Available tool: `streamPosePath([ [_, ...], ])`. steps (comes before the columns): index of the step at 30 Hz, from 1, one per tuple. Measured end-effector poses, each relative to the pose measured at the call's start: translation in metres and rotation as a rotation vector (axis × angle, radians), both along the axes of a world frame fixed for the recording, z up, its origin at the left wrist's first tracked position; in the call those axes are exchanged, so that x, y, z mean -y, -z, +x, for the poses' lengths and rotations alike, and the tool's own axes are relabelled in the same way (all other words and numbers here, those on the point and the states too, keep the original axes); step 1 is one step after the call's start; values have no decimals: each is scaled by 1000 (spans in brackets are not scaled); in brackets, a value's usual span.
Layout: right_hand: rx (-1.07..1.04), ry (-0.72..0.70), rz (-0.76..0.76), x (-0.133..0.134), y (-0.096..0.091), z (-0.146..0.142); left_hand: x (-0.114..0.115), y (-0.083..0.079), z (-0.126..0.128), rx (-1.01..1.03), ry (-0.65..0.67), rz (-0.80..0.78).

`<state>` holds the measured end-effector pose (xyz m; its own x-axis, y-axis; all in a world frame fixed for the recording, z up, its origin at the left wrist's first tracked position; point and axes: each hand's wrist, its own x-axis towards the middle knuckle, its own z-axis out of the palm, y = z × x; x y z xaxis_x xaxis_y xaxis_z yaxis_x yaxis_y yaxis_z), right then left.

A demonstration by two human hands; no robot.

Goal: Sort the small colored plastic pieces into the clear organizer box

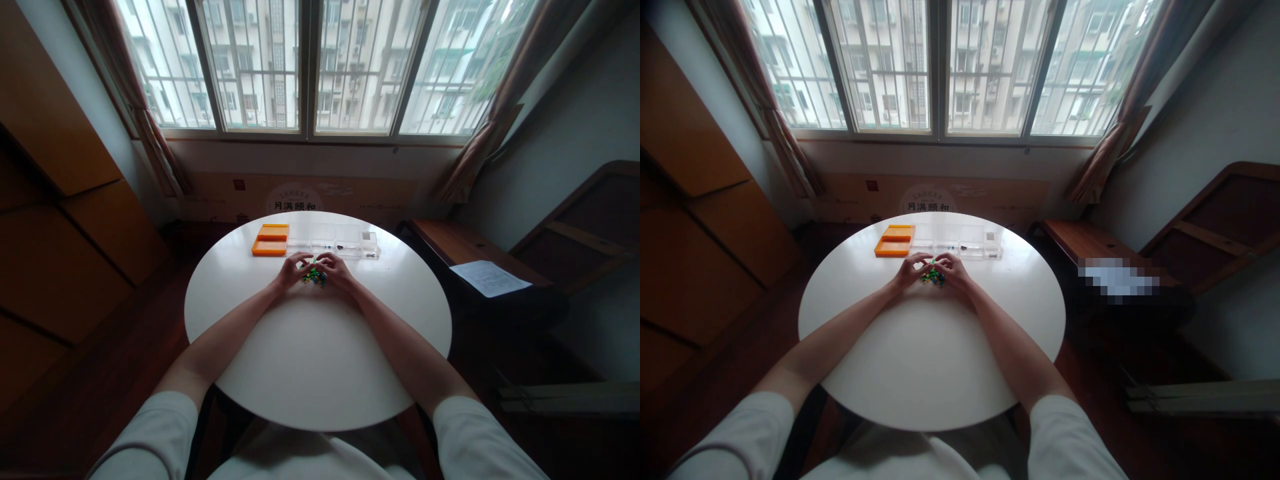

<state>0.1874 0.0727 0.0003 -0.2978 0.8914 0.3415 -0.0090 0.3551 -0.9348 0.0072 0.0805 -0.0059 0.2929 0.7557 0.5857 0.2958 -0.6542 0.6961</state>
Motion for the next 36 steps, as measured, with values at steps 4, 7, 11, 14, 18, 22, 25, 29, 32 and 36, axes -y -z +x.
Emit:
streamPosePath([
  [4, 30, 21, 10, -1, 1, 0, 0, -1, 0, 7, -11, 18],
  [7, 34, 36, 10, -1, 2, -1, -1, 1, 0, 1, -1, 16],
  [11, 45, 52, 10, -2, 3, -2, -2, 4, -1, -3, -2, 9],
  [14, 50, 74, 11, -3, 4, -2, -1, 4, -1, 0, 10, -5],
  [18, 45, 99, 7, -4, 6, -1, -1, 3, -1, -13, 19, -32],
  [22, 45, 115, 22, -7, 8, 0, -2, 4, -1, -20, 20, -51],
  [25, 42, 127, 24, -9, 10, 0, -2, 4, -1, -14, 18, -58],
  [29, 46, 136, 32, -11, 12, 0, -1, 4, -1, -1, 19, -66],
  [32, 63, 145, 54, -12, 13, 0, -1, 3, -1, -6, 22, -76],
  [36, 93, 169, 80, -12, 13, 1, 0, 2, -1, -4, 16, -92],
])
